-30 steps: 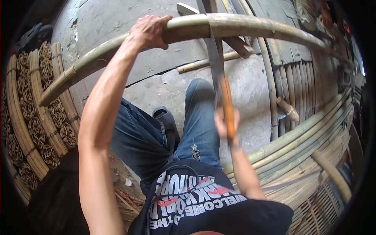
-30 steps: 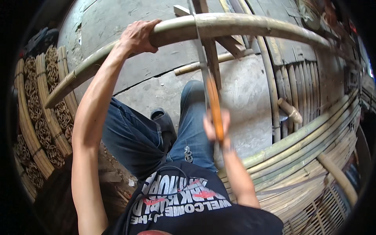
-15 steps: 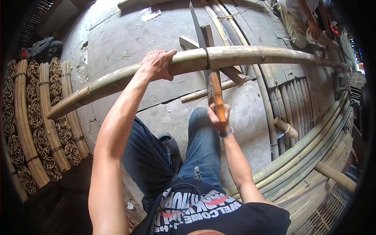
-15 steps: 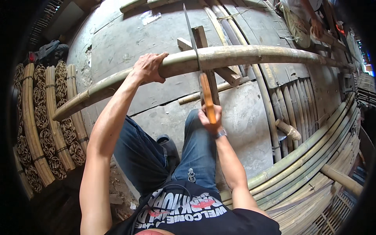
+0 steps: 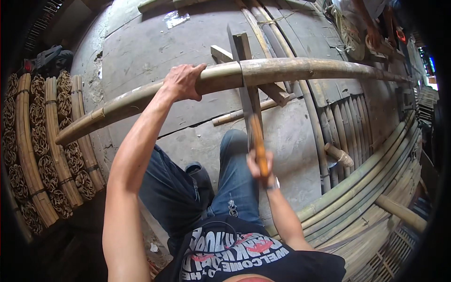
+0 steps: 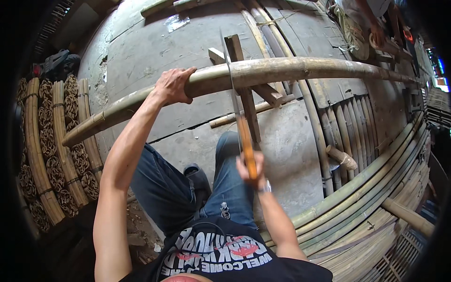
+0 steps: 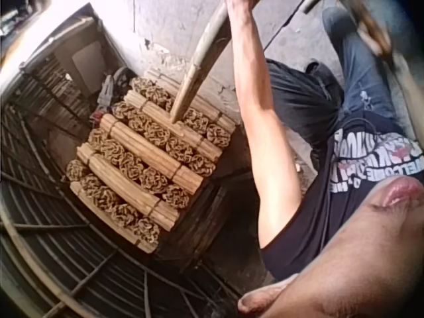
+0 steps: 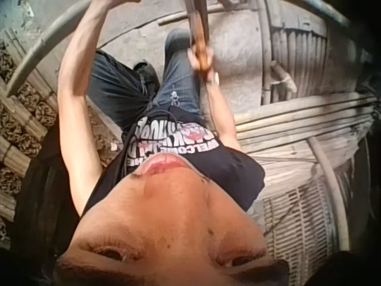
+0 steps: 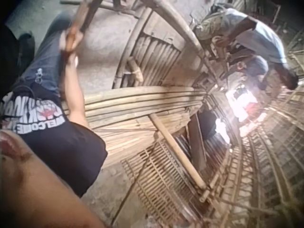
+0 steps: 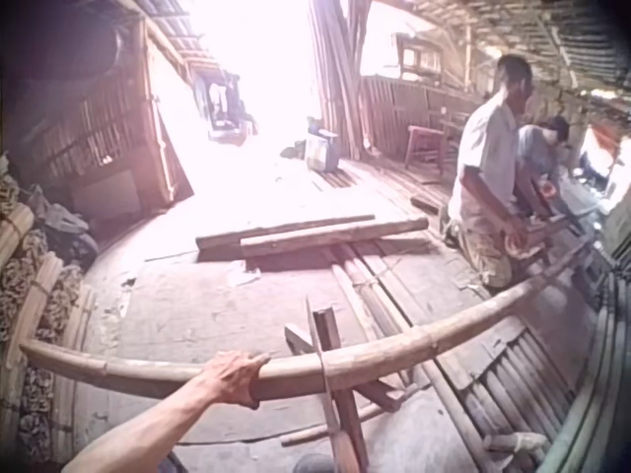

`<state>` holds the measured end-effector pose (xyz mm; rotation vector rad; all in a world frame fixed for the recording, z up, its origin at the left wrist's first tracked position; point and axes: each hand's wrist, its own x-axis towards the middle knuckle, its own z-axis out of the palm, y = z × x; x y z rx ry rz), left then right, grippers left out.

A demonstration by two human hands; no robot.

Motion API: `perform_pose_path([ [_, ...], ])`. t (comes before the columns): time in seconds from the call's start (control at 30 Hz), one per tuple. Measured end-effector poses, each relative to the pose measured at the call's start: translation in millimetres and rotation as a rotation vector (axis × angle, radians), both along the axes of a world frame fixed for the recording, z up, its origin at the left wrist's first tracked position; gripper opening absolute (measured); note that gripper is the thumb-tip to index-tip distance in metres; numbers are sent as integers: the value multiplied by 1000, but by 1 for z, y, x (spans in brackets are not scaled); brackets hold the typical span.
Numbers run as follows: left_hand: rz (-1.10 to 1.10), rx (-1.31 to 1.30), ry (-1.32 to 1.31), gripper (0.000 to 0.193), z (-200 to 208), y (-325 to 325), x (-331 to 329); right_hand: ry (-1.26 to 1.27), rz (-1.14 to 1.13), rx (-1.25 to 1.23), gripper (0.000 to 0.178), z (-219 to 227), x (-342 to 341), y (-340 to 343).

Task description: Sawing a bamboo pole using a hand saw.

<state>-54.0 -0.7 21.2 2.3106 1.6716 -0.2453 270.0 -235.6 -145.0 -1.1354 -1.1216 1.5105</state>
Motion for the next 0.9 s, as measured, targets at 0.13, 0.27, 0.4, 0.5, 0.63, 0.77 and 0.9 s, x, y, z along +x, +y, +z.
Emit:
perform_pose_path([
  [0.13,51,32,19,95,14,-3,-17,-53,-28,15,25,57,2,-25],
  [0.27,50,7,-20,95,1,-4,4,-280,-47,184,24,79,-51,109],
  [0.4,34,5,-5,97,4,-2,2,62,-37,-259,26,6,0,-2],
  [0.5,54,102,-4,82,6,-15,-17,-105,58,115,31,47,12,-40],
  [0.63,53,42,-27,98,7,-5,0,-272,-42,220,26,67,-44,87],
  [0.77,-1,-5,-37,100,6,9,20,83,-80,-189,29,-13,16,-2],
  [0.9,66,78,6,96,8,-11,-18,-212,144,274,22,80,21,-41],
])
